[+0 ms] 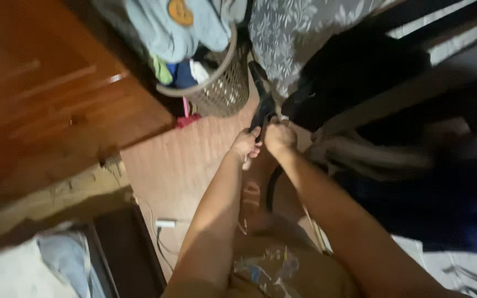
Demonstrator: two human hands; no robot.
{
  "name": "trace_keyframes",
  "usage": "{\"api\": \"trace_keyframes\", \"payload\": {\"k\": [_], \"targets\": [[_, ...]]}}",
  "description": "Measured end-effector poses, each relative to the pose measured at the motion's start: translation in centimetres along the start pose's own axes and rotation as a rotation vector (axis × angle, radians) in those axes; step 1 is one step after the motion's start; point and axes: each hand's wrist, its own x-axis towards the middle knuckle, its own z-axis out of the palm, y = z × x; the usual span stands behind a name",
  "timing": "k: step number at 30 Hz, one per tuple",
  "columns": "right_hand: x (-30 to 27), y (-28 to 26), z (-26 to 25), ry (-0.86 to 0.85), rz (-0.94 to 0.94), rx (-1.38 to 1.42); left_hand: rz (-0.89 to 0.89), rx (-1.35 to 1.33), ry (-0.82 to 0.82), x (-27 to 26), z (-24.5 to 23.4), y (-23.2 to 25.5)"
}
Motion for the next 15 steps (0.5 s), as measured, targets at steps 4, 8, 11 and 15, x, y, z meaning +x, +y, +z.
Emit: {"api": "trace_keyframes", "payload": {"k": [4, 8, 11, 15], "targets": [[5.3, -1.7, 4.0, -0.3, 0.23, 0.11, -0.003, -0.078, 0.062, 2.5, -0.5, 2.2], [9.2, -3.9, 6.1, -0.117, 0.202, 0.102, 0.62, -0.487, -0.203, 11.0, -2.3, 0.3], [12.5, -6.0, 4.1, -0.308, 0.261, 0.238, 0.449, -0.321, -0.065, 17.0, -4.8, -0.5], [16.3, -8.2, 3.1, -0.453, 0.228, 0.344, 0.326, -0.037, 0.14, 20.5, -8.3, 0.6]]}}
